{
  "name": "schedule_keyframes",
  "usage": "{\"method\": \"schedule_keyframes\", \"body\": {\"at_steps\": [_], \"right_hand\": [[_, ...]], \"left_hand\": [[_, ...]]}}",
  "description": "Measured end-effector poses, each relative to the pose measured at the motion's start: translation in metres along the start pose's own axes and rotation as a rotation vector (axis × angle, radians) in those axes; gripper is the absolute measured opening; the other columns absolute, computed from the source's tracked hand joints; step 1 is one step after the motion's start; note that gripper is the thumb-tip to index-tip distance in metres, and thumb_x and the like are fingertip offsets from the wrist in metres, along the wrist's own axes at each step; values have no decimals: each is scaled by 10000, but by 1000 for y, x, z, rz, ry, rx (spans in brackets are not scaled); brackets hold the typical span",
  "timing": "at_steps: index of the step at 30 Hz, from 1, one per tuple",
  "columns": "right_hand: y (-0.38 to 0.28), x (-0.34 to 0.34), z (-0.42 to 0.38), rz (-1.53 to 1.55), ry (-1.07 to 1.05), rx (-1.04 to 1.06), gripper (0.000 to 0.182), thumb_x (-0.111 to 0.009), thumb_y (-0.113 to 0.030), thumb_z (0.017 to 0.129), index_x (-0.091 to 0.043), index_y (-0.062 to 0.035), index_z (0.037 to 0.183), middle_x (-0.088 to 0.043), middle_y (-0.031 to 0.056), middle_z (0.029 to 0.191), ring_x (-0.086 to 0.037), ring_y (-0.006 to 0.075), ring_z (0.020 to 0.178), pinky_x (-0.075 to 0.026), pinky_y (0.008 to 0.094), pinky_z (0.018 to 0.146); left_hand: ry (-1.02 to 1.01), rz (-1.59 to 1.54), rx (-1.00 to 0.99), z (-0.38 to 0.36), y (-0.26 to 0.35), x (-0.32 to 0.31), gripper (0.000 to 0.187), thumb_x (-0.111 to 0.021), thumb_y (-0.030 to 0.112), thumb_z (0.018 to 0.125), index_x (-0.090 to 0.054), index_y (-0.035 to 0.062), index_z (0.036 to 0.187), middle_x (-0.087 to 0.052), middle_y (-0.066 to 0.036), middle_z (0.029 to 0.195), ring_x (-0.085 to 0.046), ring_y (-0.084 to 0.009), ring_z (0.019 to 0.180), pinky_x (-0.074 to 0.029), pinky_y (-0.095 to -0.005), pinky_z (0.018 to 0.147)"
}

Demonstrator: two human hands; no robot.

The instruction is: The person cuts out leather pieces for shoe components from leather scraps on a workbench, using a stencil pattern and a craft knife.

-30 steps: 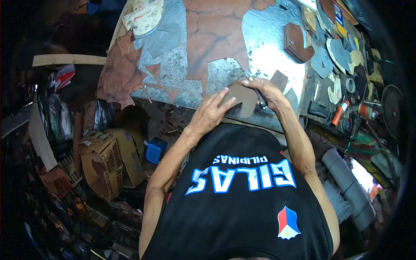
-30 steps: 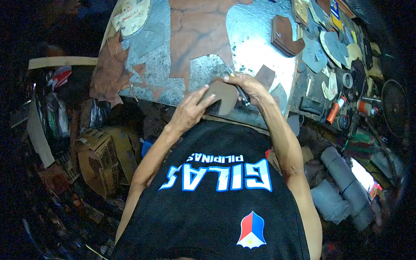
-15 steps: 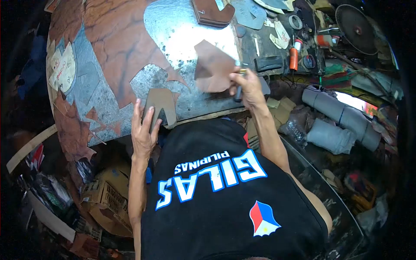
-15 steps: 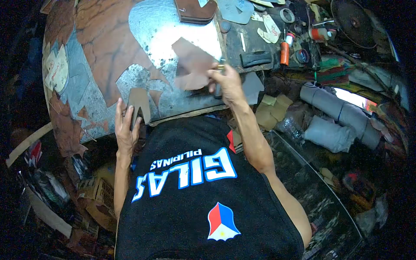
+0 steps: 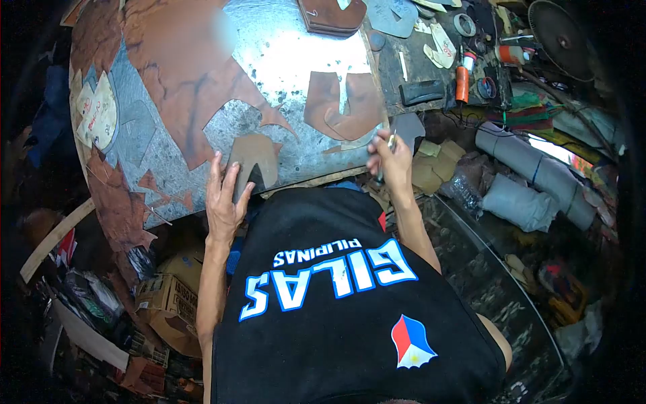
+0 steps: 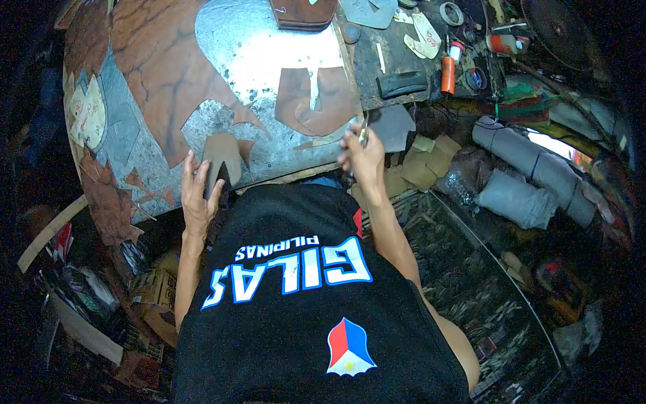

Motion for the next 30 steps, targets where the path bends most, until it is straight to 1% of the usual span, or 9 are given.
{"method": "schedule_keyframes", "body": {"at_steps": [3,10,12,17,19,21,25,26,30], "right_hand": [[-10,-11,-36,-270,-37,26,282,-629,-191,959,-588,22,1139,-646,46,785,-537,89,469,-402,224,412],[-7,-69,-39,-170,-431,-171,328,-676,-193,925,-594,16,1164,-635,49,760,-516,88,452,-398,235,409],[-3,-67,-33,-102,-465,-163,298,-673,-166,920,-576,7,1141,-611,36,730,-530,94,467,-428,245,428],[-11,-62,-31,69,-317,-70,240,-662,-134,914,-547,-23,1093,-580,18,728,-549,100,502,-457,249,449],[-8,-64,-28,146,-223,-4,239,-656,-120,911,-529,-29,1092,-572,23,752,-559,106,531,-469,254,453],[-7,-70,-28,183,-181,-1,245,-647,-103,910,-510,-36,1103,-563,25,761,-565,115,548,-479,257,457],[-7,-82,-31,190,-155,1,254,-638,-84,910,-495,-40,1115,-562,29,771,-572,125,559,-501,275,474],[-8,-86,-34,192,-138,-5,282,-637,-84,910,-489,-36,1146,-557,31,760,-571,125,558,-501,277,475],[2,-88,-30,173,-120,-4,438,-627,-76,917,-428,-59,1307,-543,30,769,-562,127,561,-479,285,476]], "left_hand": [[-29,4,-37,4,9,-3,503,-796,155,793,-596,26,1236,-434,-263,1459,-518,-423,1262,-458,-477,1019],[-114,-171,-254,17,15,-25,517,-776,296,803,-604,39,1218,-442,-246,1445,-525,-385,1239,-459,-442,1023],[-244,-273,-261,21,13,-23,678,-779,453,775,-580,54,1285,-424,-267,1452,-456,-430,1315,-415,-496,1065],[7,218,148,10,-35,1,798,-751,581,742,-558,66,1321,-320,-290,1509,-289,-480,1400,-246,-613,1122],[-15,160,164,-2,-42,4,777,-731,580,767,-562,70,1329,-314,-271,1526,-229,-470,1440,-212,-609,1144],[-344,151,-55,-15,-39,1,813,-687,637,783,-547,72,1350,-311,-233,1547,-215,-449,1455,-185,-581,1179],[-289,43,-181,-25,-43,10,429,-735,378,837,-653,49,1100,-473,-175,1424,-327,-391,1417,-286,-565,1135],[-198,-23,-179,-26,-44,10,272,-741,268,835,-656,47,968,-565,-137,1282,-439,-353,1337,-390,-512,1061],[-129,-49,-172,-20,-45,23,208,-731,210,837,-646,59,951,-619,-90,1056,-563,-292,1128,-463,-420,888]]}}
Point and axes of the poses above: each hand's wrist, its own z-axis towards the middle knuckle, its own x-axis out of the back of the hand, y = z × x, the point moved 1 cm from there along z, towards the middle knuckle
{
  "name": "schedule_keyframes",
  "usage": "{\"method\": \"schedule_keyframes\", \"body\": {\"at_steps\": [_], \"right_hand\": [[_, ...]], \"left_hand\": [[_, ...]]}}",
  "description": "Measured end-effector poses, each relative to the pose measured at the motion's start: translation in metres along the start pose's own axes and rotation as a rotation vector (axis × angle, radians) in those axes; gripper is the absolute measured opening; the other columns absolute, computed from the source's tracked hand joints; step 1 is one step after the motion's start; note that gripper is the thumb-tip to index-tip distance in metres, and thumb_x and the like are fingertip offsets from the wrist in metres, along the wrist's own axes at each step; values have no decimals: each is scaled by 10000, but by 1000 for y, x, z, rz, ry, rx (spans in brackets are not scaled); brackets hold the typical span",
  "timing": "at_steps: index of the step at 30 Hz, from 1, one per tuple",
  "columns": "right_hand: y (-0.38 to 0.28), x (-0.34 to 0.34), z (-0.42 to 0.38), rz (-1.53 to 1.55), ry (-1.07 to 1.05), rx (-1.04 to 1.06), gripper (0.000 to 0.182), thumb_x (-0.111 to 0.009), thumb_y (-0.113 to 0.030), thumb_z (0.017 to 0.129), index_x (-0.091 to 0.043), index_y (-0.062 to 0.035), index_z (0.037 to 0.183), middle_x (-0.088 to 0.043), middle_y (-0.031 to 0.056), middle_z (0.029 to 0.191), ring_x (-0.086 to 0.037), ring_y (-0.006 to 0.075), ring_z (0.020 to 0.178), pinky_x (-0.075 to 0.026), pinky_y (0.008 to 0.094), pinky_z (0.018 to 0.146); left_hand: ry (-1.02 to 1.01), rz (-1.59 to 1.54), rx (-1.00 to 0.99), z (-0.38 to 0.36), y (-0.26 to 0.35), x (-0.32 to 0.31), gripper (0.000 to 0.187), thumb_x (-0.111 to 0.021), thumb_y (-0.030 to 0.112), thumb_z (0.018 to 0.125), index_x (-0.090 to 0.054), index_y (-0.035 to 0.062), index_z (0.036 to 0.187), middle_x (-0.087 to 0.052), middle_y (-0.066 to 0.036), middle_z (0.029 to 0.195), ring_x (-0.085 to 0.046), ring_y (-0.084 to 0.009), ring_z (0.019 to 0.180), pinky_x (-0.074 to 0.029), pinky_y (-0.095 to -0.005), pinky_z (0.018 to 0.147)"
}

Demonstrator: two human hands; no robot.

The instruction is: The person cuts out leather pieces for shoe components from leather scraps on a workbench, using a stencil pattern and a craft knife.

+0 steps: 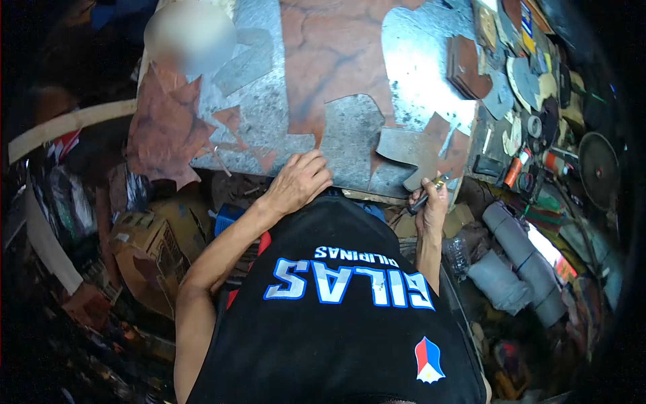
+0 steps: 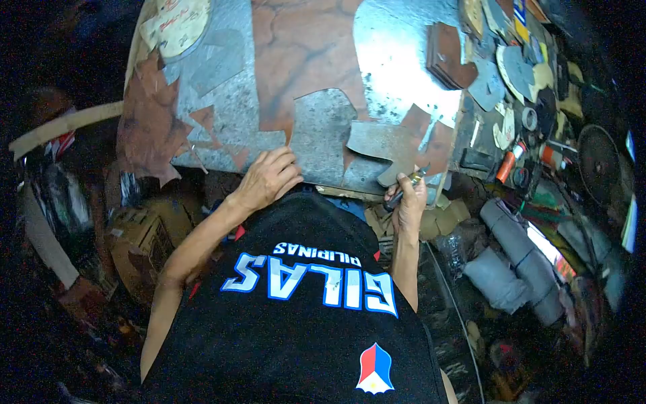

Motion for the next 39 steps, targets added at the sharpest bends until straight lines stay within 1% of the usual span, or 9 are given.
{"method": "schedule_keyframes", "body": {"at_steps": [8,16,21,27,31,32,34,37,39], "right_hand": [[-17,-9,5,-140,-3,115,506,-612,-67,926,-406,-10,1384,-556,28,725,-544,106,526,-481,258,470],[-45,0,33,-251,-111,199,460,-644,-91,921,-465,-14,1337,-570,16,746,-541,90,546,-478,243,476],[-84,-38,54,-416,-147,313,446,-667,-119,921,-500,-10,1320,-545,-3,752,-519,77,546,-445,235,478],[-122,-142,71,-756,-463,383,356,-692,-197,921,-594,-32,1221,-586,9,791,-491,48,586,-373,186,501],[-98,-207,90,-969,-757,378,323,-691,-211,902,-633,-40,1170,-602,6,807,-491,77,628,-408,239,542],[-85,-217,94,-972,-806,355,326,-690,-225,907,-635,-56,1179,-581,-20,804,-484,58,614,-400,230,528],[-63,-229,97,-973,-840,328,328,-690,-239,911,-637,-71,1188,-560,-45,800,-477,40,600,-393,221,514],[-35,-229,100,-1031,-873,203,332,-669,-209,908,-638,-40,1192,-657,84,898,-616,188,753,-501,321,683],[-22,-219,99,-1266,-641,913,364,-661,-215,900,-632,-31,1212,-679,197,1005,-671,344,885,-527,424,795]], "left_hand": [[-37,-48,6,-10,12,-9,182,-716,215,852,-603,73,867,-561,-63,842,-581,-257,922,-471,-384,795],[-299,-47,242,-16,50,1,206,-719,227,840,-654,81,970,-621,-44,935,-582,-224,916,-448,-400,826],[-66,194,260,23,48,-44,562,-718,387,839,-594,71,1286,-468,-209,1413,-415,-346,1340,-328,-499,1092],[-215,-2,118,13,68,-72,675,-699,460,835,-550,60,1357,-293,-248,1546,-228,-391,1468,-172,-543,1203],[-351,-312,-43,12,68,-69,475,-683,362,876,-610,54,1230,-517,-196,1389,-432,-315,1353,-317,-513,1140],[-203,-388,-82,7,69,-68,337,-670,296,890,-650,46,1116,-648,-152,1187,-576,-293,1182,-431,-467,1051],[-198,-442,-23,6,58,-39,288,-665,270,892,-667,44,1069,-668,-150,1135,-607,-299,1121,-459,-456,1021],[150,-145,38,0,9,24,202,-651,222,906,-703,32,952,-711,-137,1026,-668,-306,1007,-515,-443,958],[306,115,151,-7,-47,42,253,-671,246,901,-698,35,1039,-683,-143,1159,-626,-300,1144,-493,-446,1006]]}}
Point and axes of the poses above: each hand's wrist, its own z-axis towards the middle knuckle, its own x-axis out of the back of the hand, y = z × x, the point moved 1 cm from there along z, towards the middle knuckle
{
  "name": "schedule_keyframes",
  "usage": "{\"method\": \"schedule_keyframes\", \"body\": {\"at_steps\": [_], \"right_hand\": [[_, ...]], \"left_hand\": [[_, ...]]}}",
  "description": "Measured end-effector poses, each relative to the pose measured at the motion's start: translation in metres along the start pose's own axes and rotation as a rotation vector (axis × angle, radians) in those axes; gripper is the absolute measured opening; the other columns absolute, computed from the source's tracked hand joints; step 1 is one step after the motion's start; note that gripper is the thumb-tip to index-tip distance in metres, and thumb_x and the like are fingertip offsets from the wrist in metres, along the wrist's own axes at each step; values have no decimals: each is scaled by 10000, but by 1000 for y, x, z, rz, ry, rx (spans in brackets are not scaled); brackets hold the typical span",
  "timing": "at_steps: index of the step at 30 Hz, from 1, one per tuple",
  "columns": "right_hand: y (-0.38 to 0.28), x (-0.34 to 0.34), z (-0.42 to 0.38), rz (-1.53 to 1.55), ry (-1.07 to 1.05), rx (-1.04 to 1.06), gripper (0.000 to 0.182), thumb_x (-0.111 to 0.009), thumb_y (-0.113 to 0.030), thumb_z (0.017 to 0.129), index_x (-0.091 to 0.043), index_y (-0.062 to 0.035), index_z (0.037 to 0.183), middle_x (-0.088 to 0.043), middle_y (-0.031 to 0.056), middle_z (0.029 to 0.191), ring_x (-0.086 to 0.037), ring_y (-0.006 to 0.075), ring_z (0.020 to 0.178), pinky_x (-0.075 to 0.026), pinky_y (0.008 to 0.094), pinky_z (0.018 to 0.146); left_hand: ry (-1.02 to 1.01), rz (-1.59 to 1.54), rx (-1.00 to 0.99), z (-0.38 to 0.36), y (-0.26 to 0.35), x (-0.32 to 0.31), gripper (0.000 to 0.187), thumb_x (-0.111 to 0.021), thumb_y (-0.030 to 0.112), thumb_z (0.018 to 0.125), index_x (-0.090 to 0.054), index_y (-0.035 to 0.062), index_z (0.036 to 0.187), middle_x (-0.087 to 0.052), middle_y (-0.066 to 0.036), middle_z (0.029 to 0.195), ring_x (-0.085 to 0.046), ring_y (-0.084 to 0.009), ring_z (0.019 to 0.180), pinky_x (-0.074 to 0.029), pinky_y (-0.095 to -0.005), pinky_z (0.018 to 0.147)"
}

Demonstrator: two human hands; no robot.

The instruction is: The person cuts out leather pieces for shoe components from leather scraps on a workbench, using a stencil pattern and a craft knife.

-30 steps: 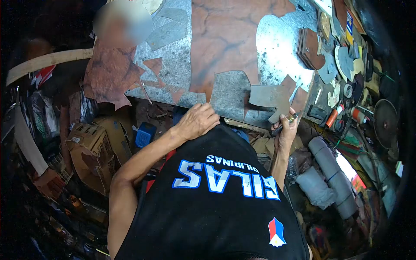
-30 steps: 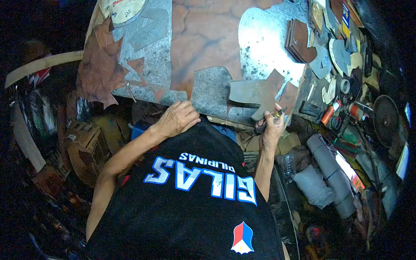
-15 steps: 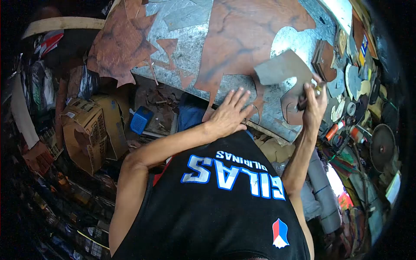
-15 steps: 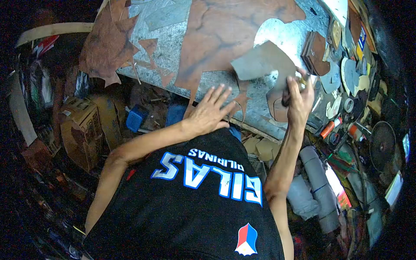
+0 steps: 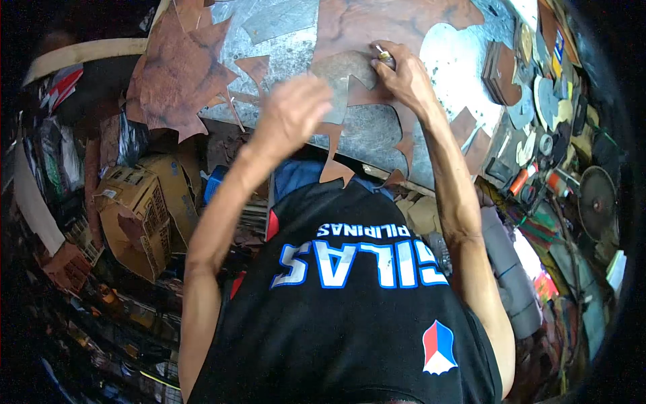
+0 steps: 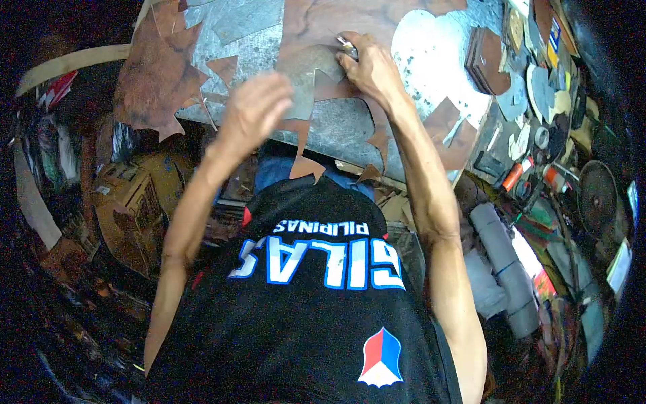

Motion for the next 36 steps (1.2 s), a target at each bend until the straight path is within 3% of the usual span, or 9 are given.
{"method": "schedule_keyframes", "body": {"at_steps": [1,3,5,8,14,19,26,36], "right_hand": [[-2,2,-7,25,49,-21,377,-650,-221,896,-630,-42,1227,-650,268,1083,-650,431,974,-514,486,862],[-5,0,-25,-2,21,-80,374,-649,-223,897,-633,-61,1233,-654,257,1079,-653,422,971,-519,481,849],[-9,-4,-43,-21,-74,-205,365,-650,-236,898,-642,-133,1248,-657,228,1042,-663,402,936,-535,475,799],[-23,-9,-57,-50,-55,-294,368,-659,-251,895,-642,-164,1252,-652,208,991,-668,386,888,-540,482,762],[-27,-25,-82,-66,52,-343,376,-672,-282,893,-641,-217,1262,-636,167,921,-659,373,835,-520,481,694],[-30,-25,-81,-65,85,-383,378,-696,-271,885,-660,-182,1251,-653,155,904,-653,345,834,-520,438,732],[-24,-28,-84,-41,131,-325,351,-674,-289,888,-669,-197,1226,-655,141,933,-660,351,871,-522,461,737],[-15,-31,-86,-76,162,-230,342,-656,-296,906,-656,-186,1229,-641,146,911,-661,353,857,-530,465,706]], "left_hand": [[-24,61,51,3,-18,3,323,-687,273,890,-673,46,1120,-654,-139,1226,-574,-302,1221,-461,-459,1044],[-52,117,95,7,-37,0,408,-704,300,880,-647,56,1202,-625,-134,1294,-522,-304,1298,-430,-473,1081],[-140,141,49,4,-46,-9,575,-722,340,861,-552,89,1350,-547,-120,1412,-409,-324,1394,-328,-516,1150],[-146,57,68,-2,-47,-11,665,-724,379,852,-497,101,1413,-518,-111,1450,-370,-336,1419,-250,-546,1177],[-184,117,-25,-8,-53,-14,759,-734,394,840,-427,92,1465,-495,-120,1471,-358,-337,1429,-231,-544,1180],[-104,5,-5,-12,-54,-13,781,-730,393,849,-390,88,1483,-514,-133,1450,-387,-345,1409,-247,-547,1172],[-158,27,-8,-13,-53,-9,779,-740,415,837,-428,61,1456,-525,-142,1435,-411,-353,1391,-260,-545,1166],[-241,221,-34,-18,-50,-12,581,-602,472,926,-558,95,1366,-446,-105,1509,-324,-319,1441,-208,-521,1187]]}}
Point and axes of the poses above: each hand's wrist, its own z-axis towards the middle knuckle, its own x-axis out of the back of the hand, y = z × x, the point moved 1 cm from there along z, towards the middle knuckle
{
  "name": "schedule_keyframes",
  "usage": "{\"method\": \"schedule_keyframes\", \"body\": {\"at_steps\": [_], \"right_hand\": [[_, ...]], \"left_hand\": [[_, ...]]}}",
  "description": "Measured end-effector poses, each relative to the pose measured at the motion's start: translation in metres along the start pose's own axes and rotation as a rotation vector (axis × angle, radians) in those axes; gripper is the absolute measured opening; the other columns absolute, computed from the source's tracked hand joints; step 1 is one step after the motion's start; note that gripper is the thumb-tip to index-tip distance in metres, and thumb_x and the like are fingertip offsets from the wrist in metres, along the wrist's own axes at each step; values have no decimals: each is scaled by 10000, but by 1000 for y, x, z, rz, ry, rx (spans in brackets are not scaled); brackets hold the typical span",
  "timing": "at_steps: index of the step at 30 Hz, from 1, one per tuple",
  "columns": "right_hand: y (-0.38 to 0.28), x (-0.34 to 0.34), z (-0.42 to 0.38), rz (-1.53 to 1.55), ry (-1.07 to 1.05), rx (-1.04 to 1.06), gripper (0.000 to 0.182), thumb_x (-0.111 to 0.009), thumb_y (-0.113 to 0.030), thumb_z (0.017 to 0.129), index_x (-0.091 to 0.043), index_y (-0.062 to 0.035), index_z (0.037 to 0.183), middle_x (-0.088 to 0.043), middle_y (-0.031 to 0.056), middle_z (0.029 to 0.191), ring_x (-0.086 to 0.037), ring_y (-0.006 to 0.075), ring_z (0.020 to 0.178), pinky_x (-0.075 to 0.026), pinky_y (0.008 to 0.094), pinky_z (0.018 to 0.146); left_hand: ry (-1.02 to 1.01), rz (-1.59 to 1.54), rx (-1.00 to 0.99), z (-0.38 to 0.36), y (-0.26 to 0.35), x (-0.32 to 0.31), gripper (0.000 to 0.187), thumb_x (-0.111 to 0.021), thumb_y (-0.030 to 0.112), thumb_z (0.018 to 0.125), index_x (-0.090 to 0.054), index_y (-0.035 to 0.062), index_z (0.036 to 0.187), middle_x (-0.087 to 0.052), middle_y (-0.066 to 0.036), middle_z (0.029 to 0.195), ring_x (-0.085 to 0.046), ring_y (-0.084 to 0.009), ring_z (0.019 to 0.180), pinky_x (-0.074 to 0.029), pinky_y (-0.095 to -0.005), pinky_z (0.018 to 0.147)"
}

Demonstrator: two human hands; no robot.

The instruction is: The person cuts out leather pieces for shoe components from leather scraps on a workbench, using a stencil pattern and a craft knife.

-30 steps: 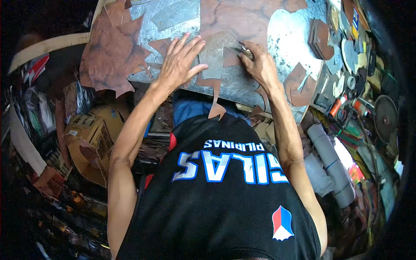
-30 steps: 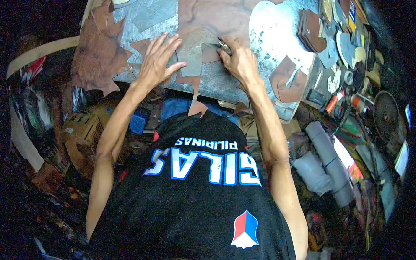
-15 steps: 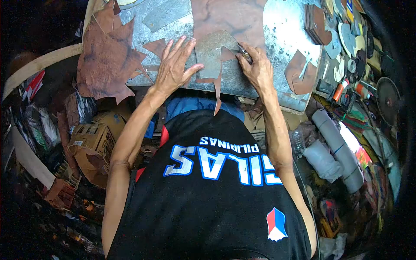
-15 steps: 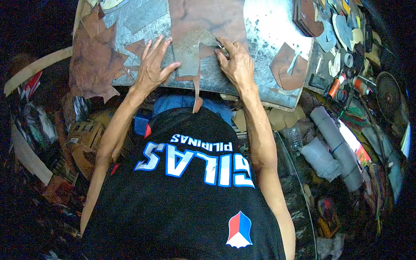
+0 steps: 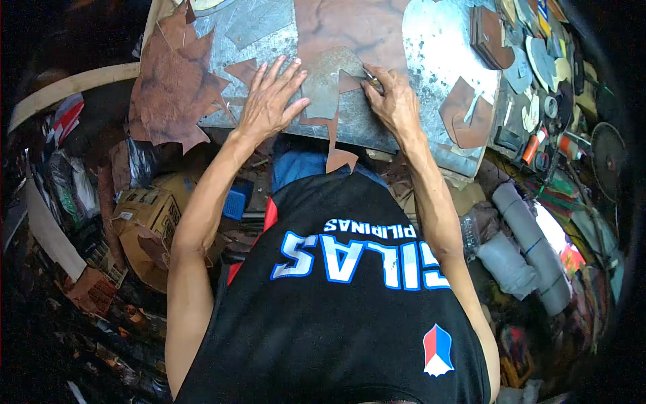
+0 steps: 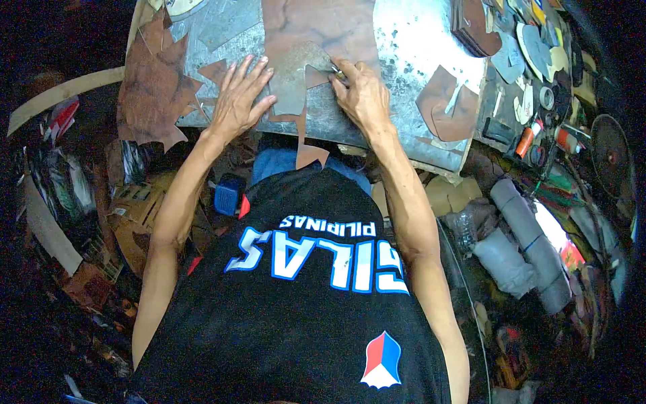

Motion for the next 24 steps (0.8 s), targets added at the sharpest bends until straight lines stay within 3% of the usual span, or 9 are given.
{"method": "schedule_keyframes", "body": {"at_steps": [6,8,9,12,14,16,18,21,24], "right_hand": [[1,-3,-6,-5,-17,16,351,-665,-275,905,-643,-167,1239,-651,170,935,-667,369,842,-535,475,695],[-6,2,-16,188,-26,-53,338,-678,-249,896,-645,-120,1207,-656,182,953,-672,367,831,-540,481,672],[-11,4,-29,113,4,65,335,-690,-239,888,-627,-86,1179,-643,182,920,-673,362,790,-548,473,653],[-47,9,-81,31,-270,121,529,-741,-339,842,-518,-120,1268,-553,147,1010,-664,339,777,-558,441,606],[-60,2,-101,23,-361,219,575,-736,-296,835,-484,-133,1325,-533,144,995,-660,321,804,-564,440,625],[-55,-15,-109,2,-311,268,596,-733,-272,828,-470,-140,1347,-528,145,1006,-656,318,807,-566,438,637],[-52,-24,-110,-17,-265,317,620,-730,-248,822,-456,-147,1368,-522,147,1016,-652,315,811,-568,435,648],[-53,-22,-104,-67,-340,311,531,-608,-130,863,-453,-144,1371,-512,146,1029,-644,319,843,-569,436,667],[-63,-14,-104,-83,-348,348,587,-643,-135,825,-472,-167,1386,-519,149,1042,-643,320,888,-566,421,679]], "left_hand": [[29,3,-7,0,2,-1,585,-609,490,915,-578,98,1349,-448,-96,1508,-324,-316,1441,-209,-513,1192],[47,15,-12,2,3,-1,591,-615,492,912,-576,98,1351,-448,-97,1508,-323,-317,1441,-210,-511,1192],[48,8,-7,2,4,-1,581,-619,480,913,-578,97,1348,-450,-99,1506,-323,-317,1442,-213,-509,1191],[32,8,0,0,3,0,547,-617,449,922,-587,93,1337,-444,-106,1509,-323,-316,1443,-220,-505,1188],[24,13,-11,0,4,6,524,-613,430,930,-595,90,1328,-436,-111,1515,-323,-315,1443,-224,-504,1186],[116,-70,37,-7,11,20,476,-633,356,930,-595,89,1322,-447,-134,1494,-346,-319,1426,-258,-507,1169],[54,-64,-5,-30,7,20,467,-648,324,921,-589,91,1320,-457,-146,1474,-358,-334,1413,-279,-508,1155],[-7,-13,2,-58,24,28,460,-682,283,897,-584,100,1308,-477,-156,1438,-378,-366,1387,-315,-510,1128],[-10,78,99,-75,32,30,462,-721,286,859,-596,116,1270,-470,-148,1442,-372,-405,1376,-335,-520,1107]]}}
Point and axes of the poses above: each hand's wrist, its own z-axis towards the middle knuckle, its own x-axis out of the back of the hand, y = z × x, the point moved 1 cm from there along z, towards the middle knuckle
